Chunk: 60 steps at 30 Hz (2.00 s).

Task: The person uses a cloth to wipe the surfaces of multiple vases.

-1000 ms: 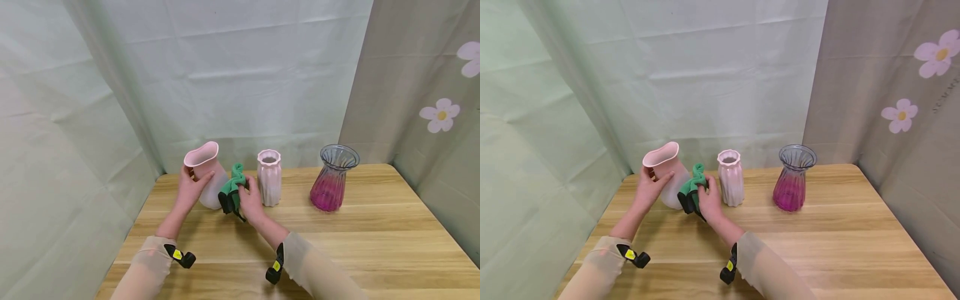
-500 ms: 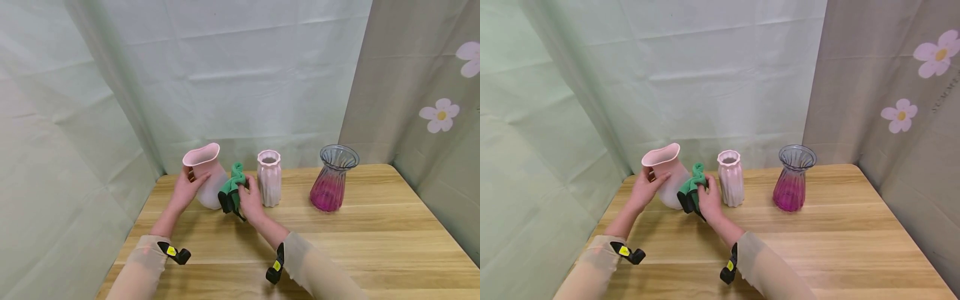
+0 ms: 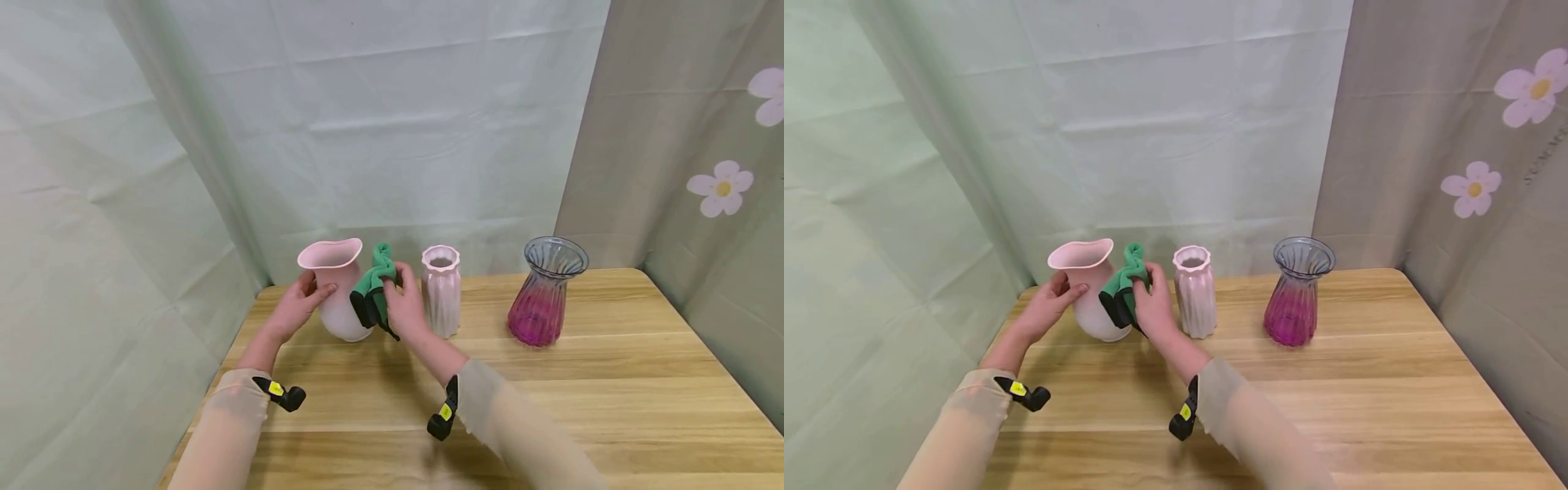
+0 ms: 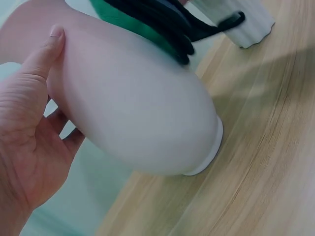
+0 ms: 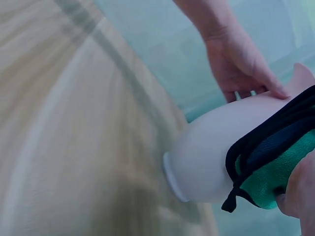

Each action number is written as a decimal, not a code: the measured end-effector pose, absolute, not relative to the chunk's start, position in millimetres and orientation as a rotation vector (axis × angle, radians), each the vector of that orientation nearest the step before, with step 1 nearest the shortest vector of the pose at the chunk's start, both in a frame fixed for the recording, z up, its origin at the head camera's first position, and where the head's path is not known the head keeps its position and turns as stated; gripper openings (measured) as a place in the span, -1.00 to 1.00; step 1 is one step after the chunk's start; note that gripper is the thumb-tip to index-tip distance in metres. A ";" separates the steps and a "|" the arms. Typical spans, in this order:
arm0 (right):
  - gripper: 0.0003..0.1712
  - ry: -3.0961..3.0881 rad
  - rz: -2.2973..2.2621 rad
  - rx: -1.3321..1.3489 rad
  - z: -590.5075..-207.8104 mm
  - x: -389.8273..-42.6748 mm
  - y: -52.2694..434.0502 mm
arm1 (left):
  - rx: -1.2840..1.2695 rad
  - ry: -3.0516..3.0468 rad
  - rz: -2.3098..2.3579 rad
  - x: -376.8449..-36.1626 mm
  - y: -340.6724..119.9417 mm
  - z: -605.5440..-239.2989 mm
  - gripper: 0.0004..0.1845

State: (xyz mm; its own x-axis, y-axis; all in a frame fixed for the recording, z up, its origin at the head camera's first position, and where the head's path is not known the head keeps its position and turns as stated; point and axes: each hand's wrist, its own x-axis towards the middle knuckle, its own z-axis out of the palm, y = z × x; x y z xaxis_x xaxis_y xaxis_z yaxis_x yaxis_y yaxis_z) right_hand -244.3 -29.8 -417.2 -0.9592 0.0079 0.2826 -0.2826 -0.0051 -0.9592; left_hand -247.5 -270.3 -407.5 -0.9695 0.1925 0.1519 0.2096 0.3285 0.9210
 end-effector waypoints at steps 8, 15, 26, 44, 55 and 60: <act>-0.71 -1.995 2.154 0.323 -391.4 -257.1 -43.2 | -0.396 -2.572 -1.771 -250.7 -272.8 -408.1 -0.32; -0.66 -2.027 2.179 0.332 -387.9 -261.3 -51.4 | -0.426 -2.570 -1.769 -253.2 -274.6 -409.7 -0.37; -0.60 -2.164 2.083 0.351 -384.1 -264.2 -51.6 | -0.408 -2.577 -1.756 -252.5 -273.8 -409.8 -0.32; -0.75 -2.380 1.854 0.417 -396.1 -265.2 -41.3 | -0.410 -2.549 -1.768 -253.4 -271.7 -412.5 -0.34; -0.80 -2.393 1.933 0.331 -442.6 -267.5 -35.2 | -0.419 -2.543 -1.757 -253.4 -271.9 -413.2 -0.34; -0.73 -2.314 2.069 0.236 -465.7 -266.6 -35.9 | -0.412 -2.537 -1.781 -252.2 -271.9 -413.4 -0.35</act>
